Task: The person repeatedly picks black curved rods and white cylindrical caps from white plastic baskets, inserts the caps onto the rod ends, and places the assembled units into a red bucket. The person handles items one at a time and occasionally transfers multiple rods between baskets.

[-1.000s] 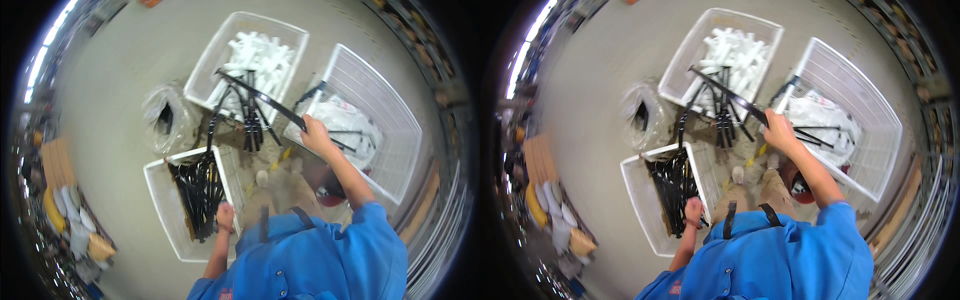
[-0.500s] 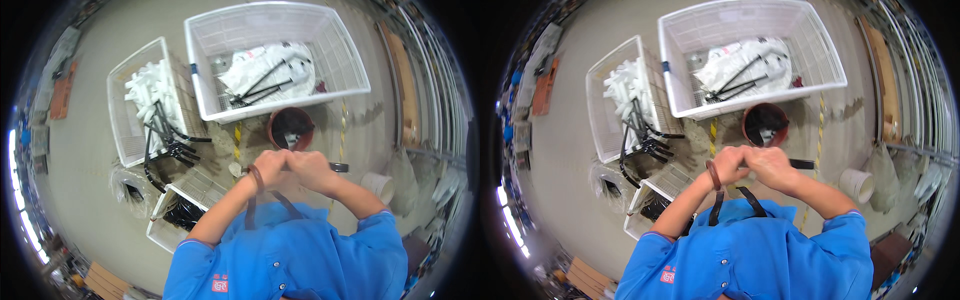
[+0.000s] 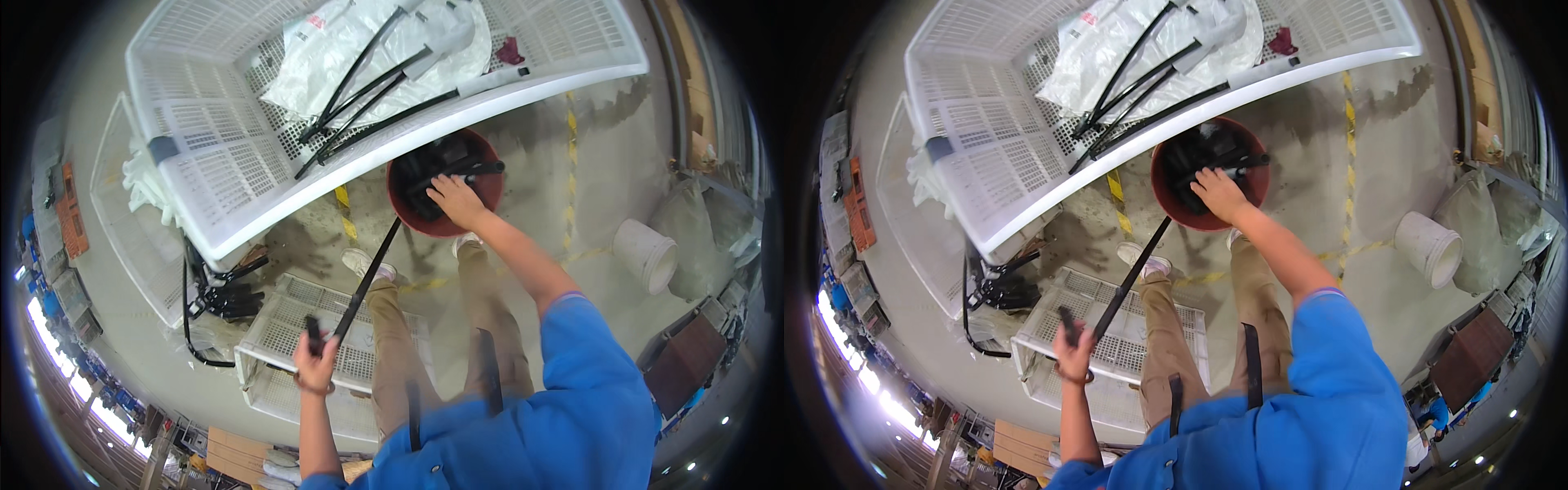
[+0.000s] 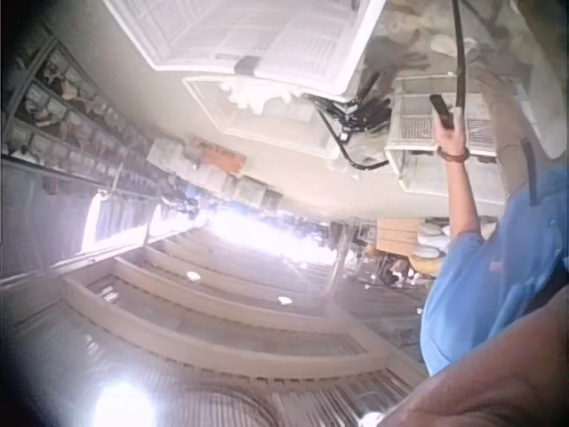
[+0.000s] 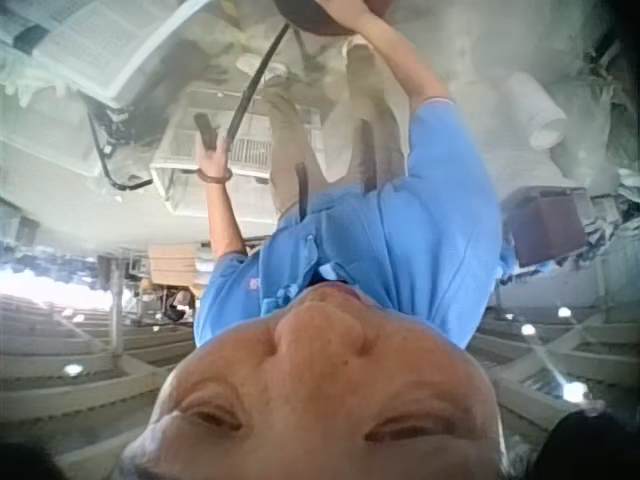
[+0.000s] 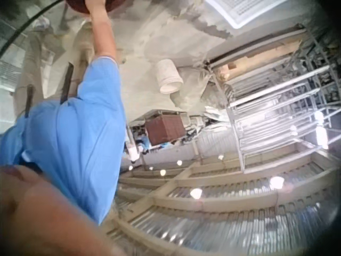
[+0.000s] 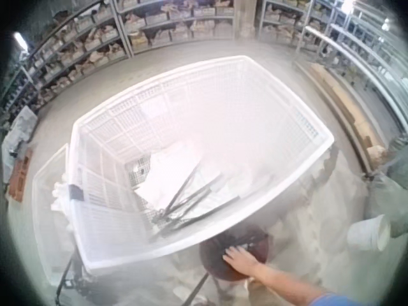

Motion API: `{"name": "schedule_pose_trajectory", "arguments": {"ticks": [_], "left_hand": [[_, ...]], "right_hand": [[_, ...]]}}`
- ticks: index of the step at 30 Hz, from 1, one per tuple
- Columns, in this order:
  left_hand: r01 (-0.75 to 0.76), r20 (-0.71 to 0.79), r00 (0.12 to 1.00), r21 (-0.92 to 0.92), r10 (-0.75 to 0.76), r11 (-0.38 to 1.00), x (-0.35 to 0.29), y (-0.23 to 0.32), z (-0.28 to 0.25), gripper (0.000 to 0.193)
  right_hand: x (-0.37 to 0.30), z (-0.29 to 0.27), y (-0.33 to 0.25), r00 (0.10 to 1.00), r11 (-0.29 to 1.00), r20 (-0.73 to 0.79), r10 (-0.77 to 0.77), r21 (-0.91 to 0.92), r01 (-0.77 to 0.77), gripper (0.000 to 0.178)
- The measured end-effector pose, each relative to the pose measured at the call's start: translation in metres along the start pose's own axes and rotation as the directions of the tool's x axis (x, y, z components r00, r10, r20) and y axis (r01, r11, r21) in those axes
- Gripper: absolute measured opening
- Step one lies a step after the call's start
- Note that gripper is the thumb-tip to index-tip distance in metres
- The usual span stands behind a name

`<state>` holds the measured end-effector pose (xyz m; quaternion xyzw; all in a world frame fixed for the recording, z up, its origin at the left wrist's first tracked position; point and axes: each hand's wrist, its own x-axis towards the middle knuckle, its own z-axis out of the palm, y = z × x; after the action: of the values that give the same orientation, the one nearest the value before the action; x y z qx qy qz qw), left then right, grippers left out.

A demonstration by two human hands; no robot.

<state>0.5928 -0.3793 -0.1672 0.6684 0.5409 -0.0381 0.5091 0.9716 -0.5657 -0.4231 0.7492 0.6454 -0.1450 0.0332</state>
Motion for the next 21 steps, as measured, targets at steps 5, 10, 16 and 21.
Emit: {"name": "schedule_pose_trajectory", "arguments": {"ticks": [5, 10, 16, 21], "left_hand": [[-0.107, -0.239, 0.969, -0.645, -0.067, 0.756, -0.001, -0.03, 0.004, 0.025], [-0.135, -0.417, 0.908, -0.36, -0.029, 0.923, 0.008, -0.041, -0.009, 0.047], [0.033, -0.316, 0.918, -0.54, -0.239, 0.841, 0.019, -0.041, 0.031, 0.022], [0.046, -0.307, 0.935, -0.387, -0.176, 0.921, 0.026, -0.039, 0.09, 0.016]], "right_hand": [[0.063, 0.206, 0.031, 0.78, 0.941, 0.563, 0.273, 0.013, -0.339, 0.041], [0.055, 0.324, 0.026, 0.905, 0.91, 0.091, 0.415, -0.041, -0.413, 0.032], [0.07, 0.308, 0.044, 0.834, 0.838, 0.341, 0.434, 0.186, -0.513, 0.035], [0.059, 0.172, 0.071, 0.869, 0.89, 0.435, 0.236, 0.262, -0.373, 0.039]]}}
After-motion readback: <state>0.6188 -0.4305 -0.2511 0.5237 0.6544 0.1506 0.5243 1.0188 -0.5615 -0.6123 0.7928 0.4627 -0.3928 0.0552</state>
